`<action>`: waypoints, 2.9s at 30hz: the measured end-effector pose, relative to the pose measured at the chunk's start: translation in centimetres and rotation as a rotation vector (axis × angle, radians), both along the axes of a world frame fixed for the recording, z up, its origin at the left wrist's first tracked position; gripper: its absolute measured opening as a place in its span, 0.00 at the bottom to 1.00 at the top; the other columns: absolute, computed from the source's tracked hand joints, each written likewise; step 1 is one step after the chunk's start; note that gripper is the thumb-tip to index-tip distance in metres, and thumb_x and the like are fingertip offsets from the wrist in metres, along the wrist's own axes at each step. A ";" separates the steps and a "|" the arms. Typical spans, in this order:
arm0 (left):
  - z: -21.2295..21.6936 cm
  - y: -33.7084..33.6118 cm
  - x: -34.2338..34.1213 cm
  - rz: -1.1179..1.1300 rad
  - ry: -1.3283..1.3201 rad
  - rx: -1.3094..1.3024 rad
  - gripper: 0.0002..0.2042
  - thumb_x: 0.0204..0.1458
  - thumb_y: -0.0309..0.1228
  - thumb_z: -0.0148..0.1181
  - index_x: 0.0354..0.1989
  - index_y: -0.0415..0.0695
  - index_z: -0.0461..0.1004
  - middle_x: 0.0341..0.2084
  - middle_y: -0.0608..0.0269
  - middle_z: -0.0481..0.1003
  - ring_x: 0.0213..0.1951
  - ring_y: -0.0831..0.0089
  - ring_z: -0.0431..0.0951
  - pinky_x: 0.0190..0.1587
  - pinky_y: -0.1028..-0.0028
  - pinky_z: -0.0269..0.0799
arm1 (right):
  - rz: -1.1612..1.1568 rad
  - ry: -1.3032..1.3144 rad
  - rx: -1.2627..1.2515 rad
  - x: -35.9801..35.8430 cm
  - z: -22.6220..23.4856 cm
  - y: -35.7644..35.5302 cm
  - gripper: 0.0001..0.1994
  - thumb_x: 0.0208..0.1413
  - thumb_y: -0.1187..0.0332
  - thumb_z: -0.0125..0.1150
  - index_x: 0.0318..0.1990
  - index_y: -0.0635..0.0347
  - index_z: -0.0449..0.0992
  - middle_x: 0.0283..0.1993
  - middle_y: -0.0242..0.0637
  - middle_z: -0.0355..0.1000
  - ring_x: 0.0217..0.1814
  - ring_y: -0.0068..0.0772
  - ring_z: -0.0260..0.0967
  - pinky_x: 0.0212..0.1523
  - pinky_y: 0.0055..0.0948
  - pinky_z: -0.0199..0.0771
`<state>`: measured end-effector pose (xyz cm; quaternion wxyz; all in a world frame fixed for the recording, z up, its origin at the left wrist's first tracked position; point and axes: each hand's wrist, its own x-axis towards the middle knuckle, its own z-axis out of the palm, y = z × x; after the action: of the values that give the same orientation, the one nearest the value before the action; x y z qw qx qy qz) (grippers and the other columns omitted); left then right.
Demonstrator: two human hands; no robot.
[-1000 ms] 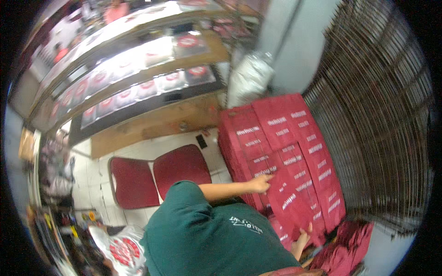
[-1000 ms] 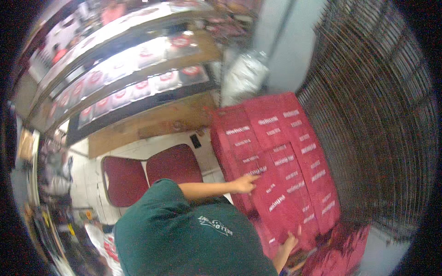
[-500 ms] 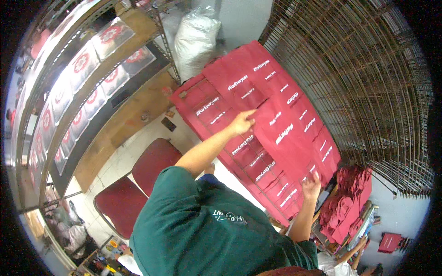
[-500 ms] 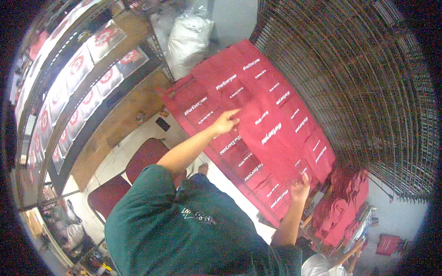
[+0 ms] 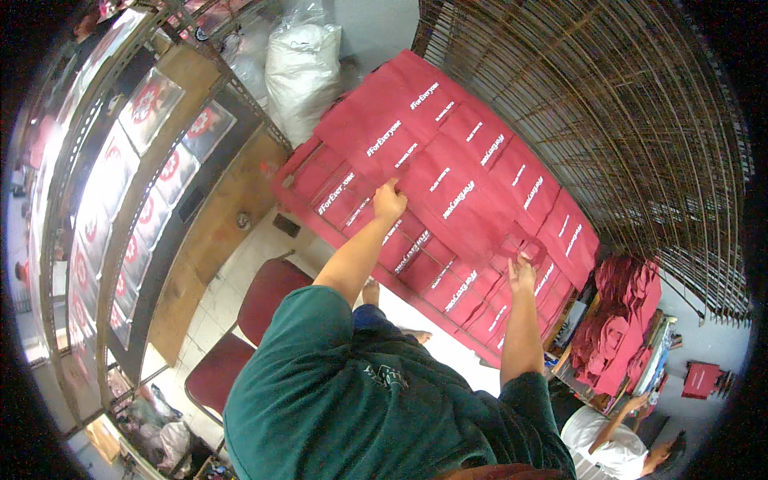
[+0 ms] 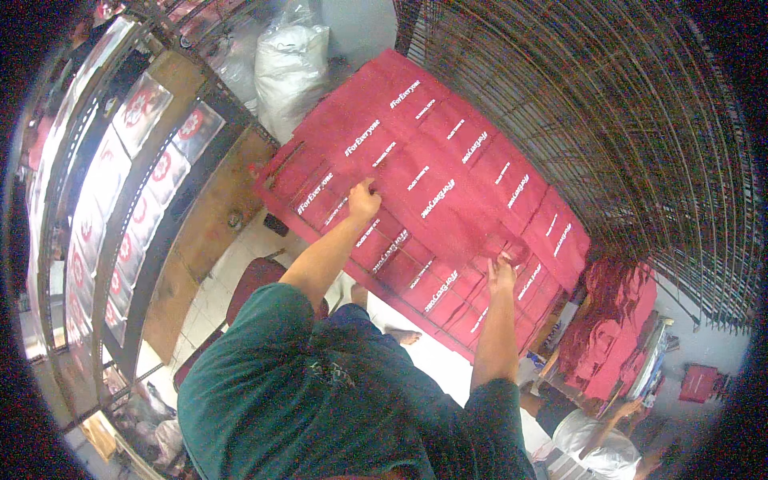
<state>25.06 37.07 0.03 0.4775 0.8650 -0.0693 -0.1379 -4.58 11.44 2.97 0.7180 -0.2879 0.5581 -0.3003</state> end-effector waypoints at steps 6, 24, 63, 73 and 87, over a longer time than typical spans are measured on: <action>0.1 0.0 0.6 -0.002 -0.082 0.118 0.18 0.40 0.27 0.55 0.44 0.43 0.72 0.34 0.47 0.75 0.39 0.53 0.74 0.44 0.61 0.69 | -0.005 0.028 -0.009 1.0 0.4 0.3 0.14 0.50 0.80 0.51 0.46 0.62 0.65 0.45 0.42 0.61 0.48 0.37 0.62 0.53 0.36 0.70; -1.9 0.8 1.5 -0.063 -0.049 0.028 0.22 0.37 0.31 0.62 0.45 0.40 0.71 0.34 0.49 0.75 0.42 0.53 0.73 0.44 0.61 0.68 | -0.028 0.164 -0.099 0.1 -0.5 1.8 0.33 0.49 0.74 0.56 0.60 0.56 0.45 0.54 0.44 0.58 0.51 0.41 0.61 0.49 0.39 0.70; 8.2 -1.7 -42.3 -0.798 0.377 -0.011 0.24 0.52 0.44 0.53 0.52 0.42 0.65 0.43 0.58 0.71 0.44 0.71 0.70 0.43 0.69 0.67 | -0.181 0.829 -1.632 -49.8 27.1 -10.4 0.11 0.45 0.78 0.49 0.39 0.66 0.71 0.37 0.42 0.69 0.41 0.40 0.67 0.44 0.30 0.64; 21.4 -15.3 -49.5 -0.915 1.775 -0.828 0.50 0.38 0.74 0.32 0.62 0.45 0.50 0.58 0.50 0.57 0.58 0.52 0.60 0.53 0.53 0.61 | 0.149 -0.756 -1.478 -50.7 31.3 -5.6 0.16 0.57 0.60 0.41 0.43 0.62 0.67 0.42 0.40 0.66 0.44 0.35 0.60 0.43 0.31 0.56; 24.9 -10.7 -43.9 -0.869 1.202 -0.667 0.31 0.50 0.21 0.44 0.64 0.57 0.47 0.54 0.63 0.63 0.47 0.72 0.70 0.30 0.75 0.74 | 0.545 -0.447 -0.429 -45.1 18.3 14.5 0.41 0.43 0.40 0.52 0.59 0.58 0.51 0.56 0.49 0.57 0.58 0.55 0.52 0.51 0.59 0.54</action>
<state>-18.84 26.38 24.91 0.5698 0.3513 -0.1680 -0.7237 -49.68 25.93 21.24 0.7985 -0.4960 0.2167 -0.2636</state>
